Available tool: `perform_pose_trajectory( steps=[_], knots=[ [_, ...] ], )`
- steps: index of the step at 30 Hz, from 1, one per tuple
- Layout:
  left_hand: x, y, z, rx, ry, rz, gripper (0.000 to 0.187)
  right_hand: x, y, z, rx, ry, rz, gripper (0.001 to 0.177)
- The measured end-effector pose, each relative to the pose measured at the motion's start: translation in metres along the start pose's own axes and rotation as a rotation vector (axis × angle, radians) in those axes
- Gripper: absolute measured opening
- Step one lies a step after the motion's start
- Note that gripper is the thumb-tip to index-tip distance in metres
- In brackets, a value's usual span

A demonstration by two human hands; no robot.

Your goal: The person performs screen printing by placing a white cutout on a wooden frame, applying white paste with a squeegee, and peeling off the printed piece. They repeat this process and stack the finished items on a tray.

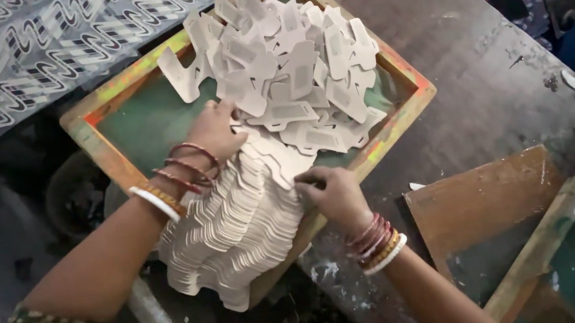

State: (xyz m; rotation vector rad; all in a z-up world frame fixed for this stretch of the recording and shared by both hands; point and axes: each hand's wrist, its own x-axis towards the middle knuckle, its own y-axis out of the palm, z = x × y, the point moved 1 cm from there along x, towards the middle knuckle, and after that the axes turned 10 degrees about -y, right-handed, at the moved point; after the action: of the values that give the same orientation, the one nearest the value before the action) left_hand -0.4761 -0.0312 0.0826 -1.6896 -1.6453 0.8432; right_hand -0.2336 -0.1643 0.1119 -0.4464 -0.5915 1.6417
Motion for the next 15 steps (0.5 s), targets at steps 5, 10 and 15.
perform_pose_trajectory(
  steps=[5,10,15],
  knots=[
    [-0.025,-0.029,-0.022,0.194,-0.003,0.16,0.033,0.01,-0.011,-0.012,0.0,-0.066,0.205,0.021],
    [-0.027,-0.007,-0.03,0.423,0.418,-0.009,0.026,0.057,-0.016,-0.052,-0.443,-0.341,0.106,0.025],
    [-0.033,-0.004,-0.026,0.154,0.682,0.331,0.034,0.084,-0.022,-0.054,-0.557,-0.328,0.011,0.026]
  ],
)
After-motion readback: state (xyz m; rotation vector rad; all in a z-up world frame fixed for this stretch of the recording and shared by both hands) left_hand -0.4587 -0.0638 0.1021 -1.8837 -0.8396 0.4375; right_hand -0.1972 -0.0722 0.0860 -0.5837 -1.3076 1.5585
